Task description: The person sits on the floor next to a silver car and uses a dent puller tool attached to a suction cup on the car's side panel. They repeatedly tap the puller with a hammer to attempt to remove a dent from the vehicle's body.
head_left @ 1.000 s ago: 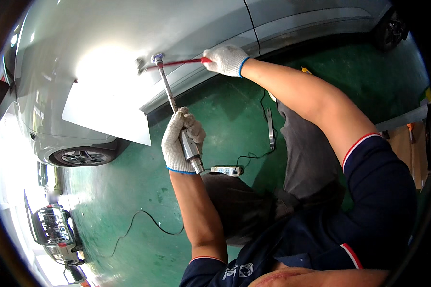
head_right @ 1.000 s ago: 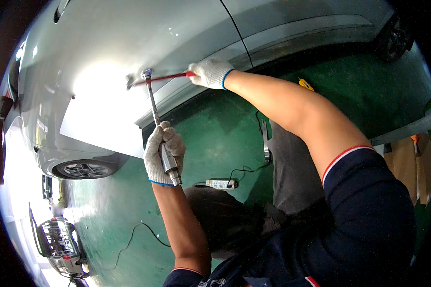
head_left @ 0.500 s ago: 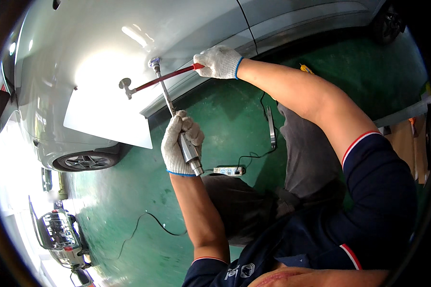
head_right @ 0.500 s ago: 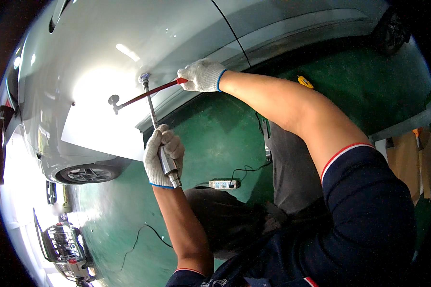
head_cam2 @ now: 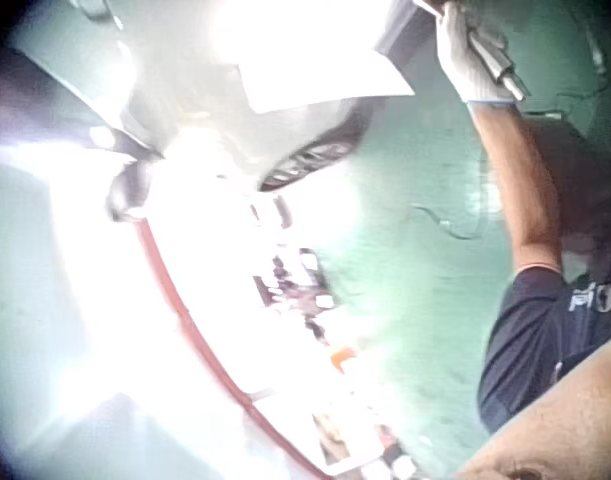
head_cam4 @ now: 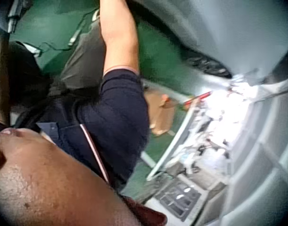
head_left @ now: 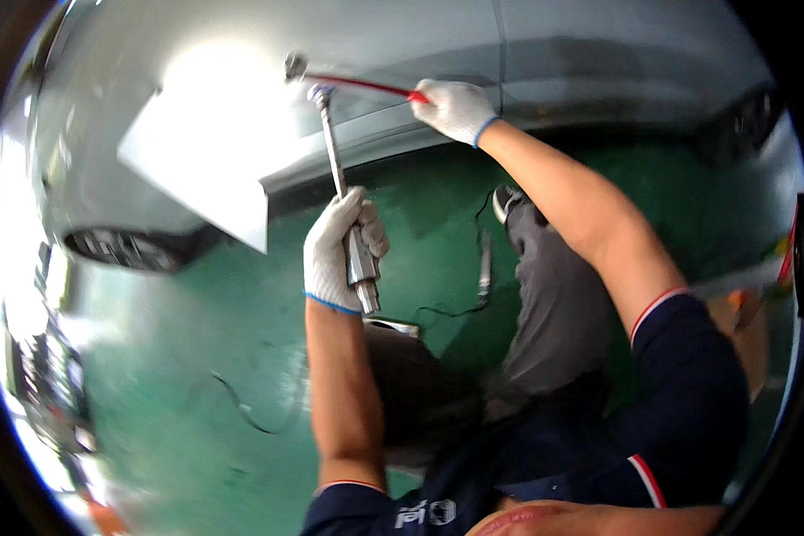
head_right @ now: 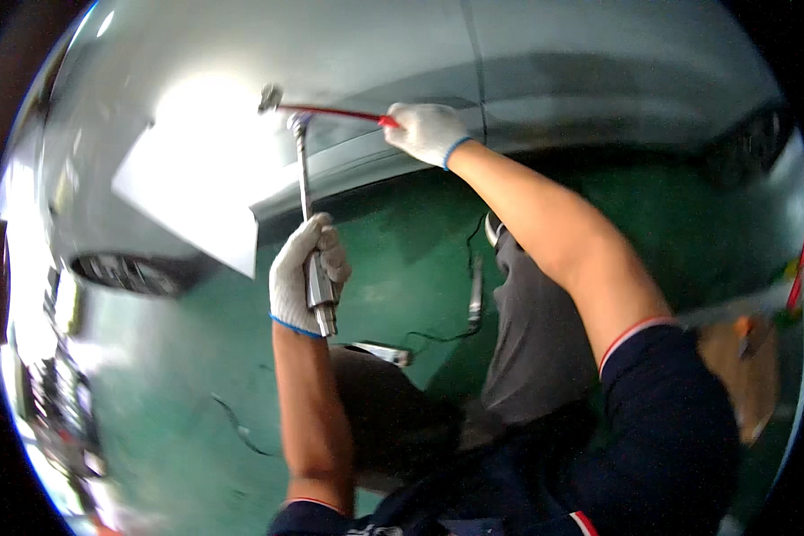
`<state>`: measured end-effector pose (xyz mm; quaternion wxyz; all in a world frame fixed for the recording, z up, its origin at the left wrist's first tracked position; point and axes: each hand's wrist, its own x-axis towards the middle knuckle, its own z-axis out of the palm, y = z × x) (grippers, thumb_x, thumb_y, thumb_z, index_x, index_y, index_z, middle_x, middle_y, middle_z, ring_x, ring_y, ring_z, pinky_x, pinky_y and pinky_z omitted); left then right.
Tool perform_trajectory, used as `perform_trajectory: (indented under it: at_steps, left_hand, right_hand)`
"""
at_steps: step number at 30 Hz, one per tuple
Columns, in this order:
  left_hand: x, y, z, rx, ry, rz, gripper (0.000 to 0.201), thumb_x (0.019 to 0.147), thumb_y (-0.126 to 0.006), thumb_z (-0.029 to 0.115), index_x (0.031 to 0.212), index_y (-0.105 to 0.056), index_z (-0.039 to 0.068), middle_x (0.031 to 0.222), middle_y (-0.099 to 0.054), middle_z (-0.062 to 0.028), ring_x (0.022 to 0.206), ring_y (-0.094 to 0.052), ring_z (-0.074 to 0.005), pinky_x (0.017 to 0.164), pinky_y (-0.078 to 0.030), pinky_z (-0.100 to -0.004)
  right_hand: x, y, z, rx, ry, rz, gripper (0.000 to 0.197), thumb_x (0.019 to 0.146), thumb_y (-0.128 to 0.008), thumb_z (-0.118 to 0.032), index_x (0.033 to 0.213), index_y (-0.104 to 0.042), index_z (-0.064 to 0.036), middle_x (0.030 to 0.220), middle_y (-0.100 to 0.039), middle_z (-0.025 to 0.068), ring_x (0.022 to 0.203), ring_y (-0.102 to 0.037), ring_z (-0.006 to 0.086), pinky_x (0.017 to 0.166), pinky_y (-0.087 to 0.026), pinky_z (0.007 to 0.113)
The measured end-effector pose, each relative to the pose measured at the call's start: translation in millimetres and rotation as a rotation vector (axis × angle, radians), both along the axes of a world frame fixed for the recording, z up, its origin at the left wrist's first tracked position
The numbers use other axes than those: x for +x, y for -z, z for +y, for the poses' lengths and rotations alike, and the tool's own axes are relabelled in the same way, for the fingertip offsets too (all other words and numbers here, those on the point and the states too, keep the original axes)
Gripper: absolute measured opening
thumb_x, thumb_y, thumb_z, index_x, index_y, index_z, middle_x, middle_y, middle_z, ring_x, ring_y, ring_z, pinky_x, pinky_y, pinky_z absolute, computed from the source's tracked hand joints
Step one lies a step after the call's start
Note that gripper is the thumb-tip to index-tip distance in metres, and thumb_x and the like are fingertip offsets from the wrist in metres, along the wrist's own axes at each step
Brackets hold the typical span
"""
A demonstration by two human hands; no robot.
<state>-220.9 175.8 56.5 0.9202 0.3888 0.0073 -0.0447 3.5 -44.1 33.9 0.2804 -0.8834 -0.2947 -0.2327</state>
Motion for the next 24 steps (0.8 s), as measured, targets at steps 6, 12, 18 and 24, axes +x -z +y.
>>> perform_trajectory:
  at_steps: [6, 12, 18, 24]
  left_hand:
    - [3, -4, -24, 0.084, -0.061, 0.043, 0.013, 0.103, -0.066, 0.016, 0.103, -0.062, 0.003, 0.084, -0.062, -0.0043, 0.063, -0.061, -0.0128, 0.055, -0.052, -0.0273]
    - [-4, -9, -16, 0.074, -0.094, 0.058, 0.018, 0.1, -0.071, 0.02, 0.097, -0.06, 0.005, 0.081, -0.063, -0.0049, 0.06, -0.061, -0.013, 0.054, -0.052, -0.0275]
    - [-5, -8, -12, 0.05, -0.072, 0.032, 0.02, 0.098, -0.073, 0.021, 0.095, -0.061, 0.005, 0.077, -0.063, -0.0045, 0.056, -0.061, -0.0145, 0.052, -0.051, -0.0278]
    - [-3, -5, -14, 0.026, -0.062, 0.037, 0.02, 0.098, -0.072, 0.022, 0.093, -0.062, 0.006, 0.074, -0.063, -0.0037, 0.055, -0.061, -0.0146, 0.05, -0.049, -0.0275]
  right_hand:
    - [21, -10, -43, -0.096, -0.096, -0.012, 0.035, 0.103, -0.063, -0.044, 0.109, -0.065, -0.0092, 0.095, -0.071, 0.0199, 0.092, -0.069, 0.0439, 0.079, -0.055, 0.047]
    - [25, -28, -21, -0.329, -0.045, -0.13, 0.034, 0.102, -0.06, -0.049, 0.107, -0.065, -0.016, 0.092, -0.073, 0.0197, 0.091, -0.071, 0.0434, 0.077, -0.055, 0.054]
    - [26, -54, -19, -0.276, -0.067, -0.143, 0.035, 0.102, -0.06, -0.05, 0.111, -0.068, -0.0168, 0.09, -0.074, 0.0186, 0.088, -0.072, 0.0434, 0.075, -0.056, 0.052]
    - [28, -57, -20, -0.569, 0.105, -0.208, 0.038, 0.104, -0.055, -0.051, 0.11, -0.067, -0.0153, 0.091, -0.075, 0.0177, 0.09, -0.073, 0.0424, 0.081, -0.056, 0.055]
